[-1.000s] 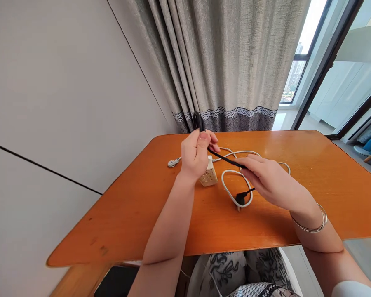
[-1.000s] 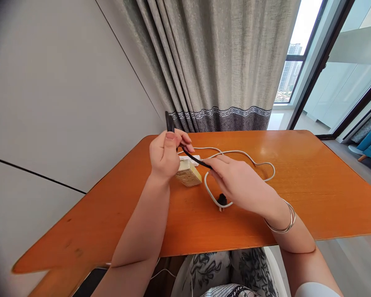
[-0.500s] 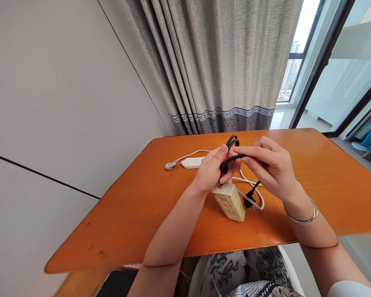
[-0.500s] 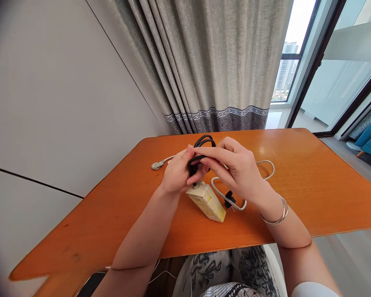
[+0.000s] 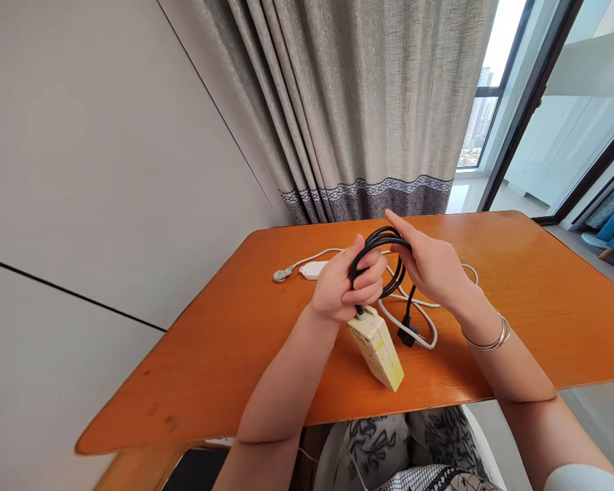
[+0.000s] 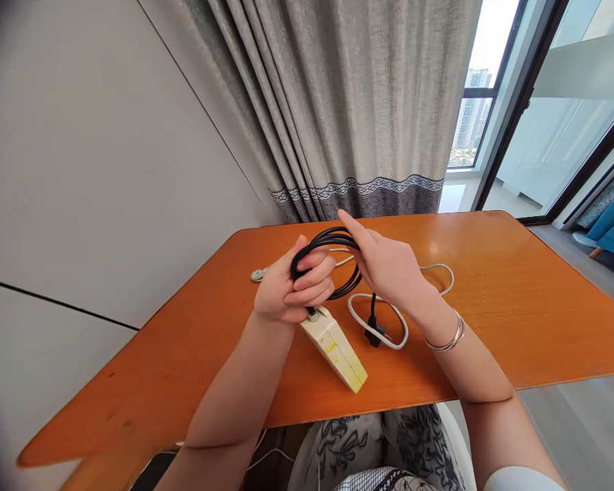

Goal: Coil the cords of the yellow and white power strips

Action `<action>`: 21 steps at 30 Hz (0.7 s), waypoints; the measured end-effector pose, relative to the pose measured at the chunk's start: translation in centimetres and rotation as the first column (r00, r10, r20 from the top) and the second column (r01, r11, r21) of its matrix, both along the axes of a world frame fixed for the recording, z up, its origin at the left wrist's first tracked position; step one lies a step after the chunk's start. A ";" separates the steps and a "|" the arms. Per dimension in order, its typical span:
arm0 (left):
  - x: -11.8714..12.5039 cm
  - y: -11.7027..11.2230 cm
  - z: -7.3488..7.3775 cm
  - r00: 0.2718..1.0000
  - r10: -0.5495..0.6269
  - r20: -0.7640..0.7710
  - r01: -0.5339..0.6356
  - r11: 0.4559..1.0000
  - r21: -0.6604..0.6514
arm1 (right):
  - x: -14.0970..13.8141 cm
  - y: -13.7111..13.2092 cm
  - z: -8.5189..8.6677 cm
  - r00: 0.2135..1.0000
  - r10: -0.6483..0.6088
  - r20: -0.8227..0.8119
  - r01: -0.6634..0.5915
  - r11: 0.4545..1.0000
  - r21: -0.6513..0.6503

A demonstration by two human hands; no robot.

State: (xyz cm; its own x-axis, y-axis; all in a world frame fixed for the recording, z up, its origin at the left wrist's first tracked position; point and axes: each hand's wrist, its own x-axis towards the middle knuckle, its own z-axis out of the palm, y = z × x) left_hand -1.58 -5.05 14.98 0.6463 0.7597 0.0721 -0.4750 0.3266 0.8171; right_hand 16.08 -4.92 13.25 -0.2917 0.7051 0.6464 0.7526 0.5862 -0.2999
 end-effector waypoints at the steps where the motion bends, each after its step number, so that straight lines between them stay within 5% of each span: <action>1: 0.0 0.0 0.1 1.000 -0.001 -0.008 0.001 1.000 0.000 | 0.1 0.1 0.0 1.000 -0.006 0.016 0.006 1.000 0.002; 7: 0.3 0.4 0.2 0.999 0.014 -0.052 -0.009 0.995 0.100 | 0.6 0.2 0.2 1.000 -0.012 -0.001 0.012 1.000 0.019; 12: 0.1 0.4 -0.2 0.997 0.038 -0.067 -0.020 0.968 0.250 | 1.2 0.2 0.9 0.986 0.120 -0.116 -0.133 0.986 -0.104; 17: 0.0 0.3 0.0 0.993 0.015 -0.115 0.012 0.974 0.228 | 1.6 0.3 1.2 0.896 0.283 -0.343 -0.367 0.906 -0.212; 21: 0.0 -0.1 0.5 0.997 -0.005 -0.074 0.017 0.987 0.159 | 1.7 0.5 1.2 0.785 0.295 -0.544 -0.515 0.799 -0.309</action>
State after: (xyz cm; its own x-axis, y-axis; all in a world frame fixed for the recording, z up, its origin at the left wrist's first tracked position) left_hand -1.55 -5.14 15.44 0.6628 0.7349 0.1437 -0.4087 0.1942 0.8917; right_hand 17.81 -4.45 14.45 -0.3701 0.8157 0.4445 0.1858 0.5338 -0.8249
